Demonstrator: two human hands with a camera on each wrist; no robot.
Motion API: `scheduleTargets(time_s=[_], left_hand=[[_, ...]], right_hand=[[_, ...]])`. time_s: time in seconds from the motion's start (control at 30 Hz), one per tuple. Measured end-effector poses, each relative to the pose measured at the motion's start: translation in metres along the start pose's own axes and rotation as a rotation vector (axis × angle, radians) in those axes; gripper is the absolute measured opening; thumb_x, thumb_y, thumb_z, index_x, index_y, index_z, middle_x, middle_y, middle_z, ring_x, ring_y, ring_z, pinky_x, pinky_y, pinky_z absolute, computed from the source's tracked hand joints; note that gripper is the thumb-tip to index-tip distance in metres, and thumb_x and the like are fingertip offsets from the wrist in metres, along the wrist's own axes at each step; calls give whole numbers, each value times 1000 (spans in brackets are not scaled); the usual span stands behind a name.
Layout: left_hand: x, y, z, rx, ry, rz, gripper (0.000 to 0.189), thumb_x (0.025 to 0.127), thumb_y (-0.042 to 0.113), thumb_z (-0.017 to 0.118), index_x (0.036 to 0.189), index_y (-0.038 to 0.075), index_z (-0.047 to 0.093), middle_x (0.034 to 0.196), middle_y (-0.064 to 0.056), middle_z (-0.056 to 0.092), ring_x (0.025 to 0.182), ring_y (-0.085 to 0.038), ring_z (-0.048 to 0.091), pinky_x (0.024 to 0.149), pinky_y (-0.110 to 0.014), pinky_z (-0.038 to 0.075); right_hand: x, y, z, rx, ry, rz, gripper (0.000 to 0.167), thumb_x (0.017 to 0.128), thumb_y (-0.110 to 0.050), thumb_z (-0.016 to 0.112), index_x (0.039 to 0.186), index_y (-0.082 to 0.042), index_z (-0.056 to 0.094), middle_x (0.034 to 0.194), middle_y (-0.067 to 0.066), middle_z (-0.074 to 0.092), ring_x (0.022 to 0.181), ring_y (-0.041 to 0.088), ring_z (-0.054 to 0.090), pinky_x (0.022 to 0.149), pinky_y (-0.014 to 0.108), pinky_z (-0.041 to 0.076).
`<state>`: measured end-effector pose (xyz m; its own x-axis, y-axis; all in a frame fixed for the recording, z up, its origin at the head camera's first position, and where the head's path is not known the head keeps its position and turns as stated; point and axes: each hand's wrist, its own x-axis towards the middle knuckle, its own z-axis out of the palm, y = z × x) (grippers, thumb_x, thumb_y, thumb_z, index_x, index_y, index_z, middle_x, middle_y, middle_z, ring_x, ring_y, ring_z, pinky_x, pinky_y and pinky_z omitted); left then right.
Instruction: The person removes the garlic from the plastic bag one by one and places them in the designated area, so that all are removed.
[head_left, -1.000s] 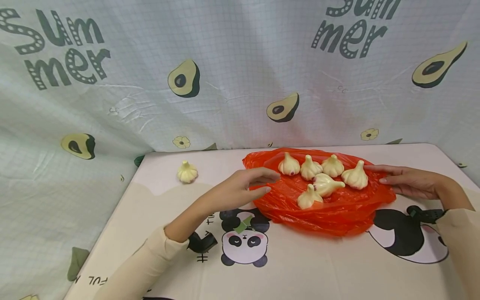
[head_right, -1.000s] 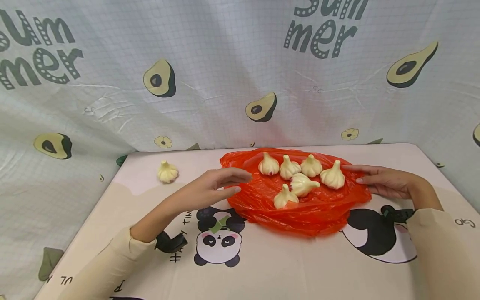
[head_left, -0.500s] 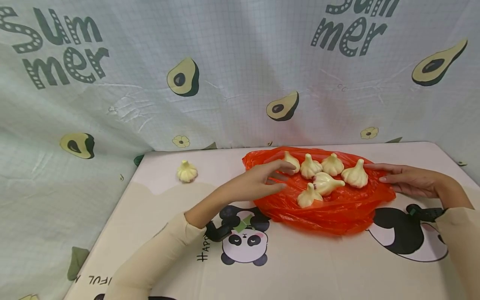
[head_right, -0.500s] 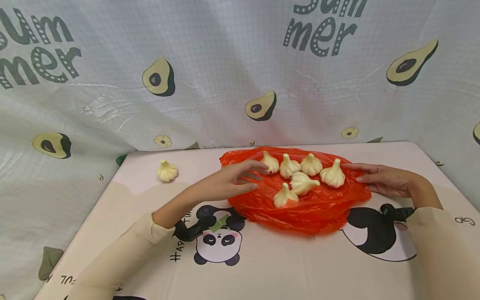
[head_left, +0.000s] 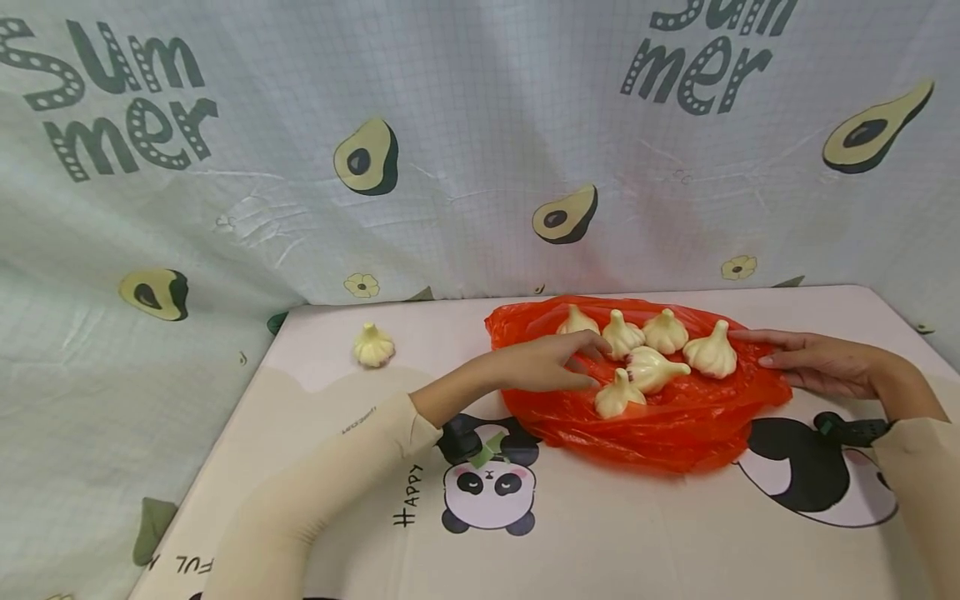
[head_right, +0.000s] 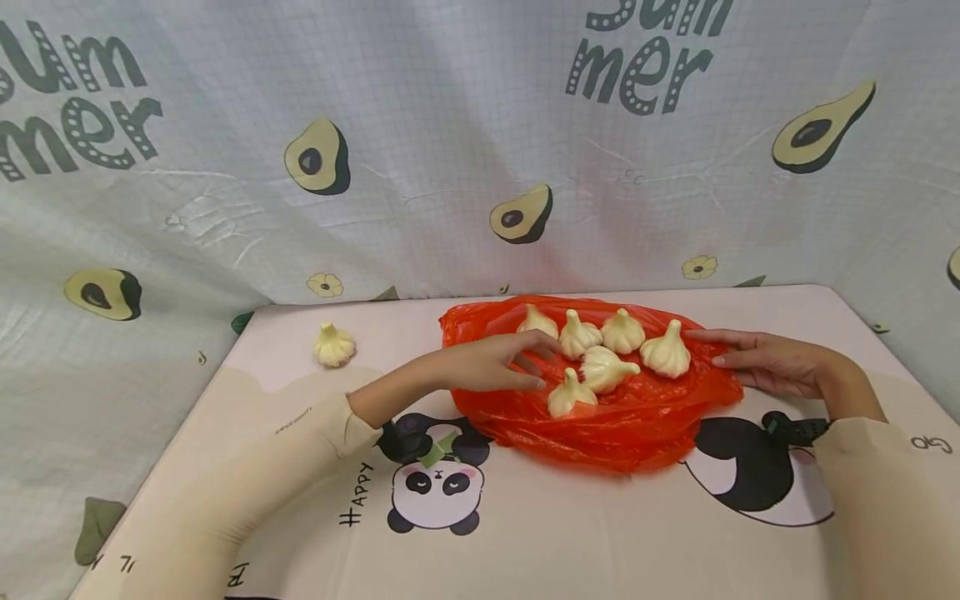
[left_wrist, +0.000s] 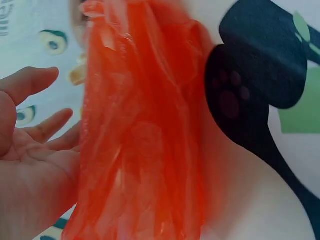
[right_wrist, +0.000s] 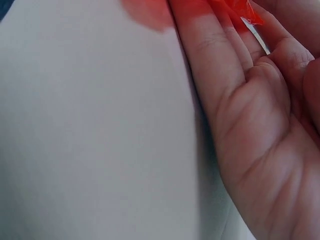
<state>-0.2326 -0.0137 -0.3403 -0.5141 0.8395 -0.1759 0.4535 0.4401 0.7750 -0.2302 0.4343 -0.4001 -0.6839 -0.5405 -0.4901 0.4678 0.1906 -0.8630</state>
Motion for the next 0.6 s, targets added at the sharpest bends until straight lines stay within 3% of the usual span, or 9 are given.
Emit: scheduleTargets(time_s=[0.23,0.4,0.6], left_hand=[[20,0,5,114,-139,-53,45,98,23,69,139,11,55,137,-2,60,128,-13,54,100,-18,47],[31,2,9,209,-192,-17,52,97,28,71,143,14,53,135,0,59,126,-12,53,101,-19,45],[46,8,13,222,-251,9,32,102,22,63,134,19,62,107,3,56,102,-7,51,82,-14,43]], right_hand=[[0,2,-1,23,-18,-8,54,110,-8,40,147,-46,51,128,-23,61,120,13,63,104,41,48],[0,0,0,37,-22,-7,53,110,-7,40,144,-46,55,127,-22,61,119,14,63,104,41,48],[-1,0,0,31,-22,-9,54,110,-7,40,144,-47,55,127,-23,61,119,13,63,104,40,48]])
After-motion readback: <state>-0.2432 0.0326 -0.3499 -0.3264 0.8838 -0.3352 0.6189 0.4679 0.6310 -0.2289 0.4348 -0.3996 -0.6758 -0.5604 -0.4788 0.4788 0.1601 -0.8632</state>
